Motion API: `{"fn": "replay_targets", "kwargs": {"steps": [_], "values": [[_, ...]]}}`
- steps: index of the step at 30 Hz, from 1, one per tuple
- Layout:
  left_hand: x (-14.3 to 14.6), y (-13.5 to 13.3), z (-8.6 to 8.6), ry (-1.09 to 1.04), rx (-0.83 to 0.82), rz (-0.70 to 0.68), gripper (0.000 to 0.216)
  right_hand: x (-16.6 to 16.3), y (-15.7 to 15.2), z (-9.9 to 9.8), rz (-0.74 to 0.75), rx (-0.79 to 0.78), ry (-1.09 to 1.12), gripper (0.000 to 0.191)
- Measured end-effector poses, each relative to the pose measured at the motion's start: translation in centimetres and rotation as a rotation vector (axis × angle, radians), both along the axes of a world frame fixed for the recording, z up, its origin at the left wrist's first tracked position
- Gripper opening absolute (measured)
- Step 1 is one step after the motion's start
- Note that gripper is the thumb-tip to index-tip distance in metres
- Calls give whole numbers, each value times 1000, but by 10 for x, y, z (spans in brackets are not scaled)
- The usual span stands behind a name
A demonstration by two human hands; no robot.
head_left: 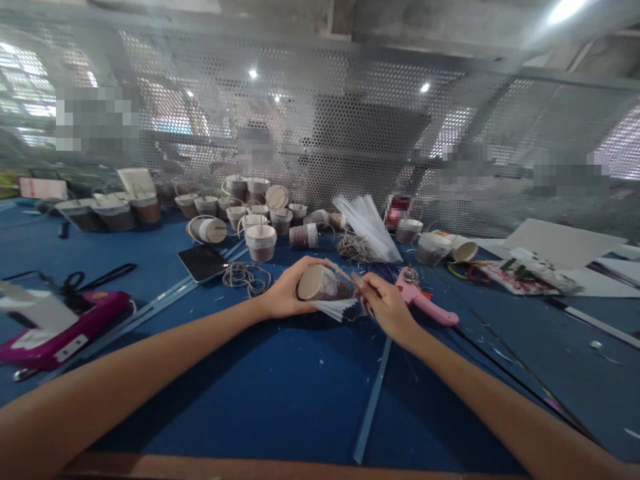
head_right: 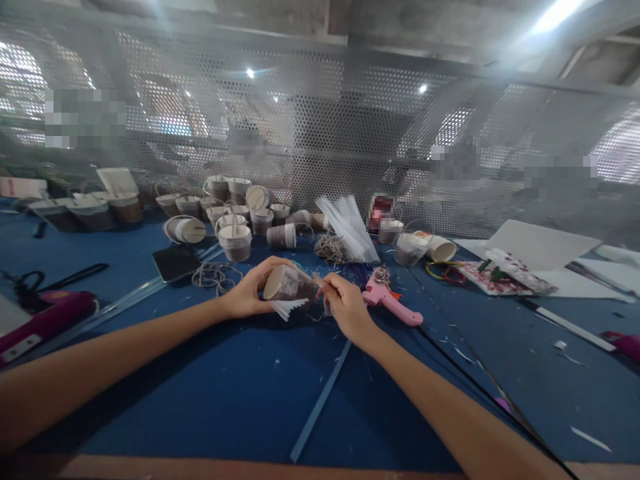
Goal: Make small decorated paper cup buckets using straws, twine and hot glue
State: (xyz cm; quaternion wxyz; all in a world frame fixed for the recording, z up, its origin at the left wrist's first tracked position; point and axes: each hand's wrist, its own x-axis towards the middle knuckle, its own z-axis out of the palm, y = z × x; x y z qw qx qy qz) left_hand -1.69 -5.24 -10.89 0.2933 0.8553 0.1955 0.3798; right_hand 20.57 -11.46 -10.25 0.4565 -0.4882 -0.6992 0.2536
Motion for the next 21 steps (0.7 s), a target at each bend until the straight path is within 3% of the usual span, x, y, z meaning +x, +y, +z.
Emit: {"fn": "replay_targets", "kwargs": {"steps": [5,13,17,21], "values": [[0,1,-2,-2,23,-10,68,-4,-3,-1,55,57,-130,28],[1,-1,-2,-4,115,-20,68,-6,3,-8,135,-248,86,34],[0,-1,-1,10,139,-9,67,-9,0,-2,78,-356,126,34],[0,-1,-1,22,149,-7,67,-13,-3,-2,5,-345,184,33]]}}
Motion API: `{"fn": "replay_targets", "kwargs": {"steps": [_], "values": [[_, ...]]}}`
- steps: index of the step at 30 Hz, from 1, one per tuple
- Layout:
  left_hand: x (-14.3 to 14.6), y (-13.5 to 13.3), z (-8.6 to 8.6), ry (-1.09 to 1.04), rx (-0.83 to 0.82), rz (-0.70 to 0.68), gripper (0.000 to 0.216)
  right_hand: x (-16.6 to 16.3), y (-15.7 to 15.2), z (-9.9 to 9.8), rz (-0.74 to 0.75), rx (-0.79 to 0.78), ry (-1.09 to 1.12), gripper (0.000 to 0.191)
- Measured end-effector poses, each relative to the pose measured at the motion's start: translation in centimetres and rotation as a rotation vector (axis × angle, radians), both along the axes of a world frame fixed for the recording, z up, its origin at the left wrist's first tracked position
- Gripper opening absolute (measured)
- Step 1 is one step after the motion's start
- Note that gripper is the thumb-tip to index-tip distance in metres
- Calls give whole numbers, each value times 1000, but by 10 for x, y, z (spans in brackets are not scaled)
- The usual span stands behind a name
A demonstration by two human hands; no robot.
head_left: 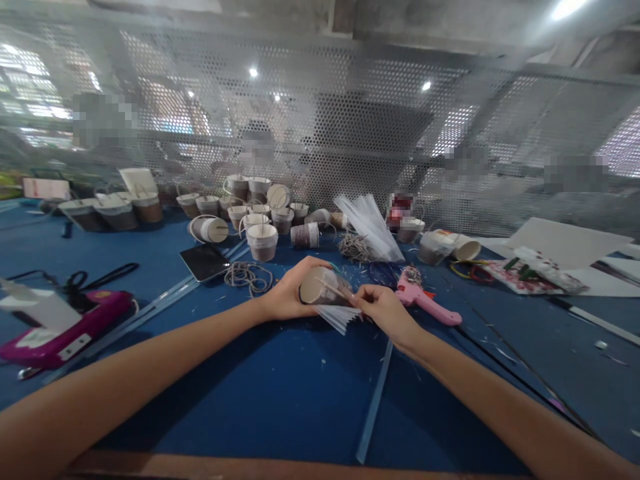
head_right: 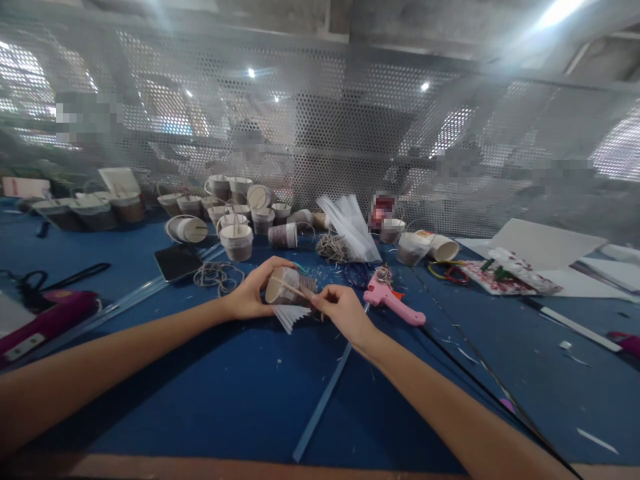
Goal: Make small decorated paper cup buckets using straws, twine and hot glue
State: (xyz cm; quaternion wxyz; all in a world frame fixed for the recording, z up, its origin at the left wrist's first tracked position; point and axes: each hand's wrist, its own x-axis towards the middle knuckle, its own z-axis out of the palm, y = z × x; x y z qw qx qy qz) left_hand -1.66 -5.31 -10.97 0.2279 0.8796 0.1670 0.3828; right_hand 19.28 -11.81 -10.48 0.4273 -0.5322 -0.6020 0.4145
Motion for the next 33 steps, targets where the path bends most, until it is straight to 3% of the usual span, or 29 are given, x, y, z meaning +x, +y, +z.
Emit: {"fn": "replay_targets", "kwargs": {"steps": [4,15,22,28,33], "values": [[0,0,0,-2,-11,18,68,-3,-2,-2,-81,21,46,32],[-1,0,1,26,1,9,68,-2,0,-1,-92,5,65,36],[0,0,2,27,-42,24,65,2,-1,1,-171,298,-93,28],[0,-1,2,18,-51,28,65,0,-1,-6,-142,265,-54,31],[-1,0,0,19,-56,37,65,2,-3,-2,-170,450,-141,30]]}}
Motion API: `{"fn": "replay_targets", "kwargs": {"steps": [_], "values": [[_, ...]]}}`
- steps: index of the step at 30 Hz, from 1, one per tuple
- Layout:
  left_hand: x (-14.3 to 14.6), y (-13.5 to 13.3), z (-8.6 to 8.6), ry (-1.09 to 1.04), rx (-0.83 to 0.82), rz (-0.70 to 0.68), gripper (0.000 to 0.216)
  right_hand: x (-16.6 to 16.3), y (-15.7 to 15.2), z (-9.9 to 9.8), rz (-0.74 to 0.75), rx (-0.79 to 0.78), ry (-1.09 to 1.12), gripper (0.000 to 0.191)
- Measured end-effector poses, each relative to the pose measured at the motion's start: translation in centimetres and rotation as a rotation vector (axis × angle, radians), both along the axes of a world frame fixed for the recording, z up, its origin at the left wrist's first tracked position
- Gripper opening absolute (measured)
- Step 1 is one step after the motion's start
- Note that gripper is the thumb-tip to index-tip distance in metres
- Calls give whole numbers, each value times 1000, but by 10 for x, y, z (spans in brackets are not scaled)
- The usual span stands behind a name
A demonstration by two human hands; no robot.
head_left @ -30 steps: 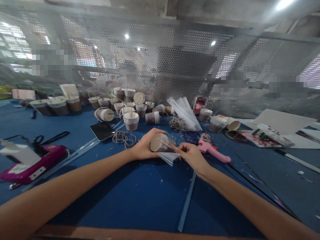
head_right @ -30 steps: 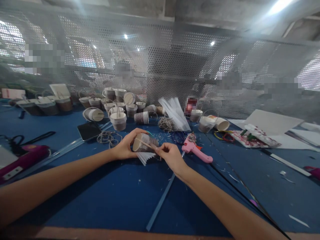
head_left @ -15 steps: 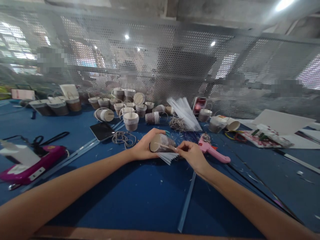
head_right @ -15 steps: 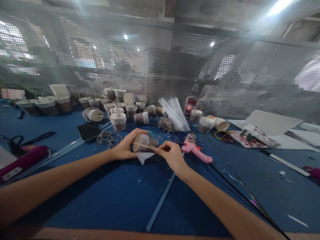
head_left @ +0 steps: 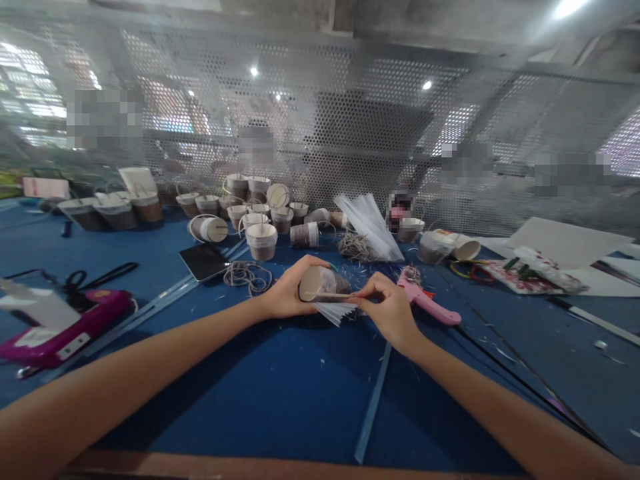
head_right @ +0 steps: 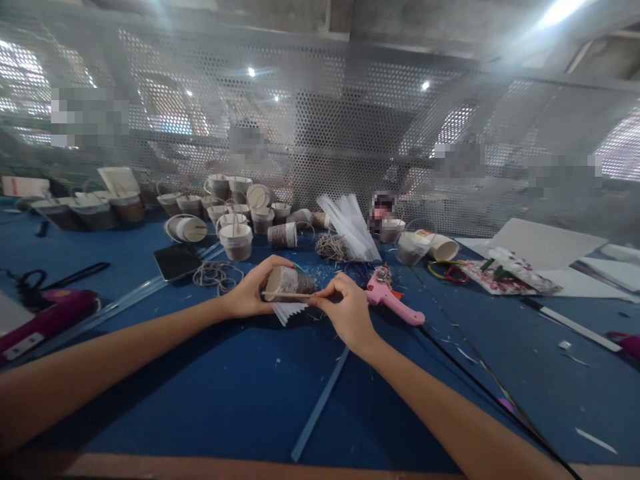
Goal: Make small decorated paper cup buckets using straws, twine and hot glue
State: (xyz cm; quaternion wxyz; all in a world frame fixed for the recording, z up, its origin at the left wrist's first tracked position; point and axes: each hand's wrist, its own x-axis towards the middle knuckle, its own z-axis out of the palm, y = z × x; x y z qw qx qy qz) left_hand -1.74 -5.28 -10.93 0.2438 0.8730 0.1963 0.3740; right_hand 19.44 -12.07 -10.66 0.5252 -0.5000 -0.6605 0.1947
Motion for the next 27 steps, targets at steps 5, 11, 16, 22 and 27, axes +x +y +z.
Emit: {"fn": "replay_targets", "kwargs": {"steps": [5,11,16,22,27], "values": [[0,0,2,-2,-9,2,65,-1,-3,5,19,33,-33,28],[0,-2,1,-18,-44,2,65,-1,0,1,98,-130,67,32],[1,0,0,-21,-52,-3,66,10,9,0,-56,-128,150,37],[0,0,0,-44,-59,-6,67,33,30,-14,-305,-1,2,40],[0,-1,-1,-112,-218,-35,65,30,30,-18,-331,27,-226,42]]}}
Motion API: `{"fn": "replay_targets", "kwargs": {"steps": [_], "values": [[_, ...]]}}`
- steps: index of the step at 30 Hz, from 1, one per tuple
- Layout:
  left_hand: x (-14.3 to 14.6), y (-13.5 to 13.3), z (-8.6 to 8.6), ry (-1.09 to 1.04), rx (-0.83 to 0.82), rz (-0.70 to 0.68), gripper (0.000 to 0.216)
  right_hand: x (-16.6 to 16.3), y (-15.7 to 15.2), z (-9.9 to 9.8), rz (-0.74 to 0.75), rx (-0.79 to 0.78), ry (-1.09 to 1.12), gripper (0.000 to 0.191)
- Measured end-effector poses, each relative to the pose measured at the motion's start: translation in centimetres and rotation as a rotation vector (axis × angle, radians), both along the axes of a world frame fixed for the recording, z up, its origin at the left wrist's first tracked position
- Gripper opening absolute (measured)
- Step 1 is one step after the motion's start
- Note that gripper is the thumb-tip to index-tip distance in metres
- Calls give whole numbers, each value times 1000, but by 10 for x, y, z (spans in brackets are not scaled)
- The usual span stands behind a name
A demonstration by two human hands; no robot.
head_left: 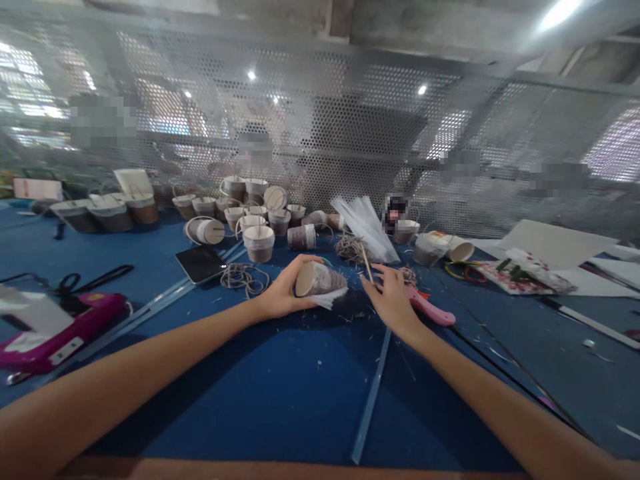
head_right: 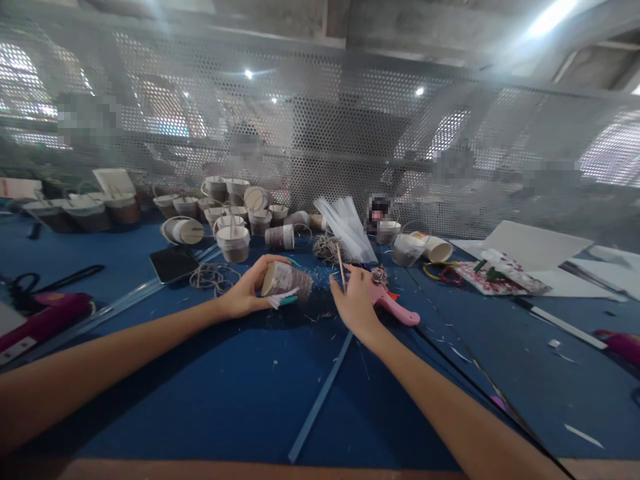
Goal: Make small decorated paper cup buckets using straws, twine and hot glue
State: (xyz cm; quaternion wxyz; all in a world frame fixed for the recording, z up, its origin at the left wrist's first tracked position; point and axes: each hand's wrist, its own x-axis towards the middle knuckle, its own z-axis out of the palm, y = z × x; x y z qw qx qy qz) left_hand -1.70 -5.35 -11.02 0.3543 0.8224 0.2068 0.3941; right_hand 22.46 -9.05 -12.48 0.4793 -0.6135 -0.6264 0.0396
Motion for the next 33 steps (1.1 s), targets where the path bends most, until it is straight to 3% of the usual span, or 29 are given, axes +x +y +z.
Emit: {"fn": "replay_targets", "kwargs": {"steps": [4,8,10,15,20,25,30,33], "values": [[4,1,-2,-148,-189,-31,55,-13,-17,15,119,161,-163,26],[7,4,-6,-227,-269,-4,51,-23,-35,28,464,82,-171,16],[7,3,-7,-231,-307,10,49,-26,-39,30,533,50,-138,17],[12,-5,-8,-202,-427,2,49,-29,-37,21,412,20,47,37],[14,-8,-9,-215,-424,-21,54,-31,-35,11,463,-124,139,66],[14,-10,-8,-195,-429,-34,54,-36,-35,11,353,-6,87,83],[13,-11,-8,-122,-369,-76,50,-34,-34,15,497,-44,-58,60],[12,-9,-9,-104,-320,-50,48,-34,-34,14,527,-66,-19,58]]}}
